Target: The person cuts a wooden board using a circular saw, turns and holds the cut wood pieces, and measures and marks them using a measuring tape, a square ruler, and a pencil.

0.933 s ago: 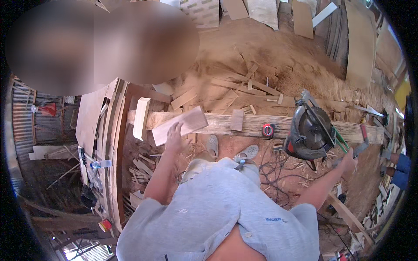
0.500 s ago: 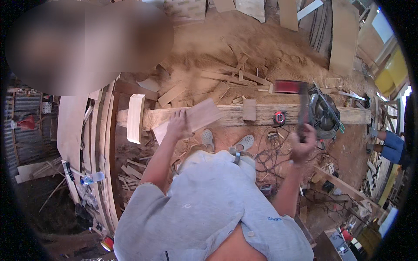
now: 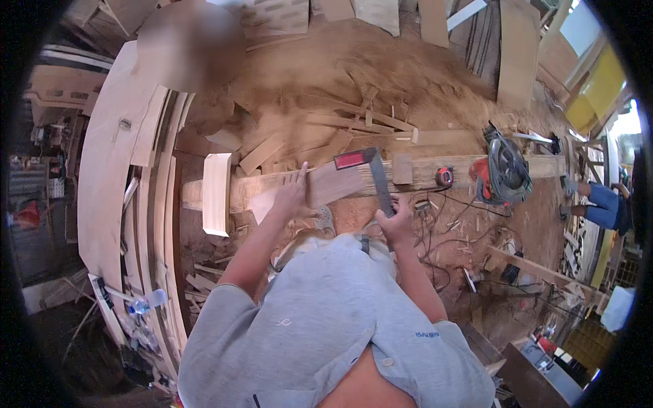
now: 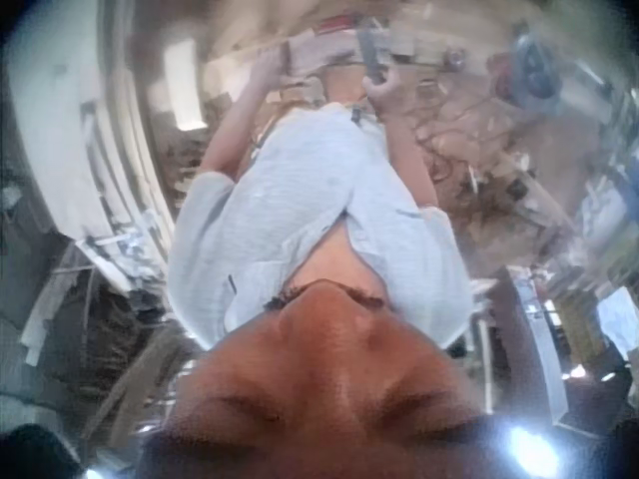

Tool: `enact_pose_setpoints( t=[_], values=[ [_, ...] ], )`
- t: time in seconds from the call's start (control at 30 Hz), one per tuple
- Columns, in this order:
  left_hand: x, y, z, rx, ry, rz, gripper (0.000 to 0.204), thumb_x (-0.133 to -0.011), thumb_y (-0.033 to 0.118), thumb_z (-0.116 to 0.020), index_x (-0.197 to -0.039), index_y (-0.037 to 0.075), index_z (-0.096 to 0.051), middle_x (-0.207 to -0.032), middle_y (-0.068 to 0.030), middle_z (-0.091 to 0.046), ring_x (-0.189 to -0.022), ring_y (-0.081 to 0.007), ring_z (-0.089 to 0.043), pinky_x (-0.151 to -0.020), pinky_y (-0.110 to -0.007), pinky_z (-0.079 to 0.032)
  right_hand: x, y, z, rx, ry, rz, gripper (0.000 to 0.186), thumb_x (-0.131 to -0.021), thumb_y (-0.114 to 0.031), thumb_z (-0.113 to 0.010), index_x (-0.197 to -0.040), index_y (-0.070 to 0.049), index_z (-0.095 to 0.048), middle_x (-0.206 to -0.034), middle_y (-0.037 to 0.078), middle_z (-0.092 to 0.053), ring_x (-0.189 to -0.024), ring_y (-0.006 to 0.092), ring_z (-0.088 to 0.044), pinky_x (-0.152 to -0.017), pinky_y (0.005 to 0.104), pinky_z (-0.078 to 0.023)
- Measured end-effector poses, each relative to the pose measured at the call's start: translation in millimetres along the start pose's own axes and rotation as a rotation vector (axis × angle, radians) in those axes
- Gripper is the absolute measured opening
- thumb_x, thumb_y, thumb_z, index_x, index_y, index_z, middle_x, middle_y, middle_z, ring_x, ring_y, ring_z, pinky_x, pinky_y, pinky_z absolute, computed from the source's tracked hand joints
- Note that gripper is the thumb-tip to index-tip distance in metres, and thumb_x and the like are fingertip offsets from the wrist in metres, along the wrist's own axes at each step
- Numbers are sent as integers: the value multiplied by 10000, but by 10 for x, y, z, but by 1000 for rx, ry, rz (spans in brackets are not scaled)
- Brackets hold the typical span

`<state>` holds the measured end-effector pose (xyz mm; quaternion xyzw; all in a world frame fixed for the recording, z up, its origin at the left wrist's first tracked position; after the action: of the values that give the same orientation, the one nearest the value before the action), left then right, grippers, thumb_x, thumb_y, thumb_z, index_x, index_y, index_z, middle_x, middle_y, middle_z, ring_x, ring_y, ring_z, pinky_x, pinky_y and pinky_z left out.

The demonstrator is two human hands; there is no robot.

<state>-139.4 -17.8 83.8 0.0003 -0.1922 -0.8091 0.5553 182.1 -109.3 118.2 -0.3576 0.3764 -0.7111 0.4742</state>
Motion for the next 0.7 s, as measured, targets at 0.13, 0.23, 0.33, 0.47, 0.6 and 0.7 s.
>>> enact_pose_setpoints(
  t=[0.13, 0.23, 0.33, 0.47, 0.6, 0.7],
  values=[
    [-113, 3, -23, 461, 321, 103, 1127, -857, 651, -807, -1631, -22, -340, -1549, -282, -493, -1438, -456, -477, -1200, -546, -392, -9, 75, -497, -54, -23, 33, 487, -789, -142, -786, -1237, -18, -642, -1058, 199, -763, -992, 292, -795, -840, 414, -619],
    [-350, 124, 51, 342, 472, 0, 817, -988, 495, -727, -1561, -23, -461, -1442, -268, -577, -1335, -440, -565, -1145, -515, -451, -57, 183, -715, 83, -61, 48, 500, -788, -175, -792, -1247, -40, -649, -1053, 232, -768, -1004, 341, -794, -867, 446, -617],
    [-556, 103, -71, 466, 414, 32, 642, -1006, 439, -720, -1464, 9, -584, -1319, -238, -637, -1221, -425, -626, -1067, -502, -503, -86, 205, -797, 92, -43, 98, 499, -781, -205, -795, -1240, -63, -659, -1025, 238, -774, -1011, 381, -788, -883, 482, -612],
    [-596, 67, -227, 447, 457, 58, 501, -1009, 336, -741, -1407, 49, -640, -1260, -243, -647, -1151, -431, -641, -1041, -498, -515, -99, 157, -758, 123, -88, -8, 521, -798, -246, -843, -1237, -49, -646, -1056, 216, -780, -1027, 386, -780, -889, 486, -609],
    [-566, 157, -138, 442, 485, 7, 475, -1027, 314, -717, -1420, 58, -642, -1273, -222, -645, -1176, -410, -634, -1032, -487, -524, -130, 182, -679, 80, -80, -41, 589, -821, -317, -894, -1259, -30, -625, -1090, 209, -774, -1039, 361, -772, -901, 463, -605],
    [-593, 166, -139, 415, 501, 16, 488, -1037, 308, -699, -1447, 54, -624, -1288, -201, -641, -1195, -393, -627, -1025, -479, -534, -147, 144, -681, 72, -43, -45, 589, -832, -351, -907, -1254, -33, -645, -1053, 191, -774, -1029, 329, -771, -905, 440, -603]
  ],
)
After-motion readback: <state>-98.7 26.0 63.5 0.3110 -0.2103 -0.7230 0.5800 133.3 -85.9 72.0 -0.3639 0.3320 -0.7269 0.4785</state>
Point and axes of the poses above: each hand's wrist, its own x-axis away from the middle knuckle, its own z-axis out of the back of the hand, y = z × x, the point moved 2 cm from there along -x, towards the middle knuckle
